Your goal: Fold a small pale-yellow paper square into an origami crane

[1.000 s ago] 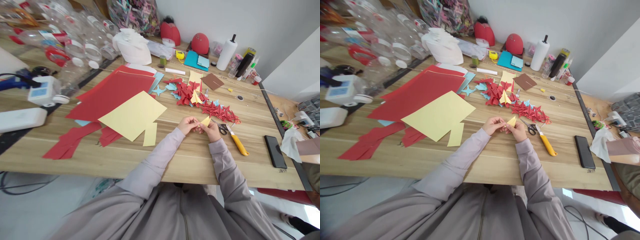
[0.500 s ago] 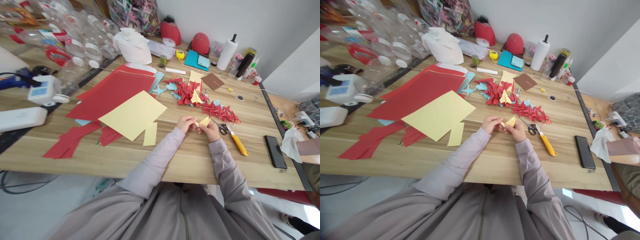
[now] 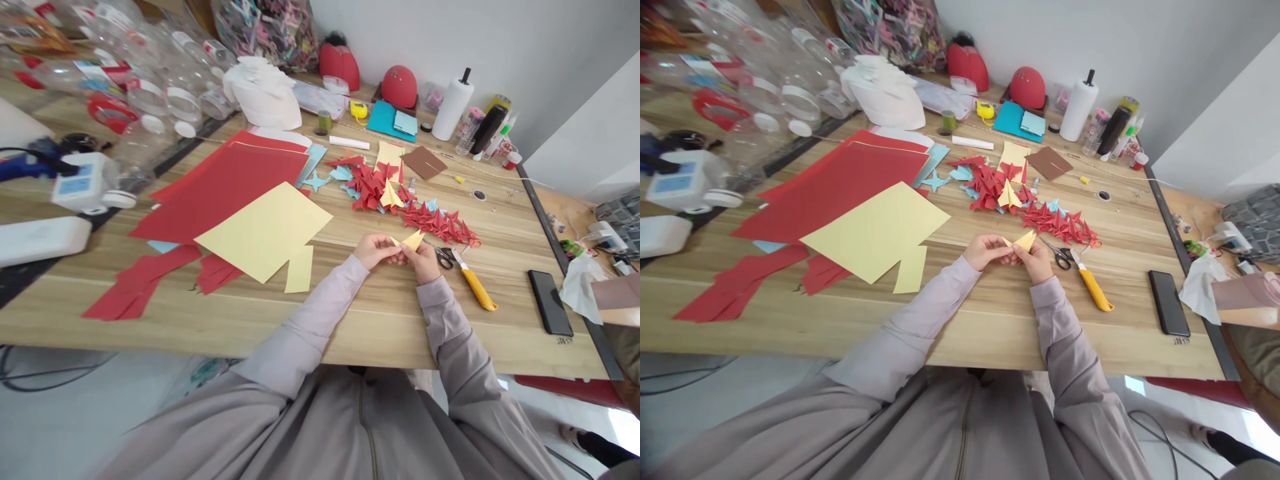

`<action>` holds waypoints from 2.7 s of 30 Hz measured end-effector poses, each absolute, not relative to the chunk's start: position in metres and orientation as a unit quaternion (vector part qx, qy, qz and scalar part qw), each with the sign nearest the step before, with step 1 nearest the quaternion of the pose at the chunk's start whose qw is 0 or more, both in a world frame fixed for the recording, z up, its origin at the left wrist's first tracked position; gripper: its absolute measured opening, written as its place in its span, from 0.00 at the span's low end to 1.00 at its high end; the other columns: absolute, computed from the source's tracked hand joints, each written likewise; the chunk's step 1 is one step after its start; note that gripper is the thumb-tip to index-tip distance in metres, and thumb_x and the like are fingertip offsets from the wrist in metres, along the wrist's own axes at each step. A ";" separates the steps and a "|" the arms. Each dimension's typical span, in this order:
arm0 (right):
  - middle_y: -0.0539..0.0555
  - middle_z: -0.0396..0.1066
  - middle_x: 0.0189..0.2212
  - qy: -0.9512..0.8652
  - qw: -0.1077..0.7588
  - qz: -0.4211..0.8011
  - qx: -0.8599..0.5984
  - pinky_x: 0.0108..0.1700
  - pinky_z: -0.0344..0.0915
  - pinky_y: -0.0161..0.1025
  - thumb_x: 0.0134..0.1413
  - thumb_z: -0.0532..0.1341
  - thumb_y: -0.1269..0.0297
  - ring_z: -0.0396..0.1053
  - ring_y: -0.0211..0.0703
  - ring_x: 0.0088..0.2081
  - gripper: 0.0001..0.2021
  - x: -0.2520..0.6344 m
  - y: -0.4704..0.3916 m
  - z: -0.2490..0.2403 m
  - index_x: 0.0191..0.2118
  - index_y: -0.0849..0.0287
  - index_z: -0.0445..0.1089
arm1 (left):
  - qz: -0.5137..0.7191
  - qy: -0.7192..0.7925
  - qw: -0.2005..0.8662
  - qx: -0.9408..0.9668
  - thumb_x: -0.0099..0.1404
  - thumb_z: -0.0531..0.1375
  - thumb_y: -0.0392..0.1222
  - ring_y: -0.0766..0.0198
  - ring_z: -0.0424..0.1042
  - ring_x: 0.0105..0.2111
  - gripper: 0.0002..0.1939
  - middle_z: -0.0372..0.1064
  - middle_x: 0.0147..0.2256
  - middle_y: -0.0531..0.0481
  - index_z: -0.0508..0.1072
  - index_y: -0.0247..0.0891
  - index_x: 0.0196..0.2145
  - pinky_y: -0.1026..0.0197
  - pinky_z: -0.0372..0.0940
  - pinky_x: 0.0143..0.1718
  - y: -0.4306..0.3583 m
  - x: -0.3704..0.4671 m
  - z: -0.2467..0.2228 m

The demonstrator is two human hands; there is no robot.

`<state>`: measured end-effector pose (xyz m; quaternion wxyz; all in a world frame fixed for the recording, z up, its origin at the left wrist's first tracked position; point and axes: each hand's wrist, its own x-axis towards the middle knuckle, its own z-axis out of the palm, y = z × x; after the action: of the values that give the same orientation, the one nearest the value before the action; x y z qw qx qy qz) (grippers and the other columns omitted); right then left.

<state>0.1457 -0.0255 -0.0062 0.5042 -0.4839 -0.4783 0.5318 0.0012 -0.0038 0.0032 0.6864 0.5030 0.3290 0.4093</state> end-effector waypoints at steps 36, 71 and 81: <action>0.50 0.67 0.15 -0.460 0.500 0.603 -0.419 0.21 0.60 0.32 0.46 0.62 0.54 0.64 0.35 0.18 0.16 0.148 -0.025 -0.010 0.19 0.62 0.68 | 0.411 0.302 0.696 0.506 0.45 0.67 0.45 0.69 0.67 0.18 0.15 0.68 0.18 0.50 0.68 0.30 0.21 0.65 0.63 0.22 -0.003 0.002 -0.007; 0.52 0.71 0.18 -0.407 0.524 0.616 -0.424 0.22 0.63 0.35 0.45 0.61 0.52 0.67 0.37 0.18 0.15 0.149 -0.026 -0.004 0.25 0.62 0.70 | 0.452 0.338 0.681 0.466 0.45 0.66 0.49 0.71 0.65 0.16 0.18 0.66 0.17 0.53 0.67 0.31 0.21 0.66 0.60 0.20 -0.002 0.003 -0.006; 0.50 0.71 0.18 -0.459 0.514 0.545 -0.478 0.22 0.64 0.34 0.37 0.67 0.54 0.66 0.35 0.17 0.14 0.145 -0.026 -0.006 0.23 0.61 0.69 | 0.470 0.365 0.659 0.460 0.40 0.69 0.46 0.67 0.69 0.21 0.24 0.70 0.23 0.51 0.69 0.31 0.32 0.62 0.64 0.24 0.000 0.004 -0.007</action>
<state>0.1454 -0.0263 -0.0057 0.5145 -0.4779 -0.4587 0.5445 0.0039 -0.0002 -0.0070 0.6594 0.4596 0.3649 0.4699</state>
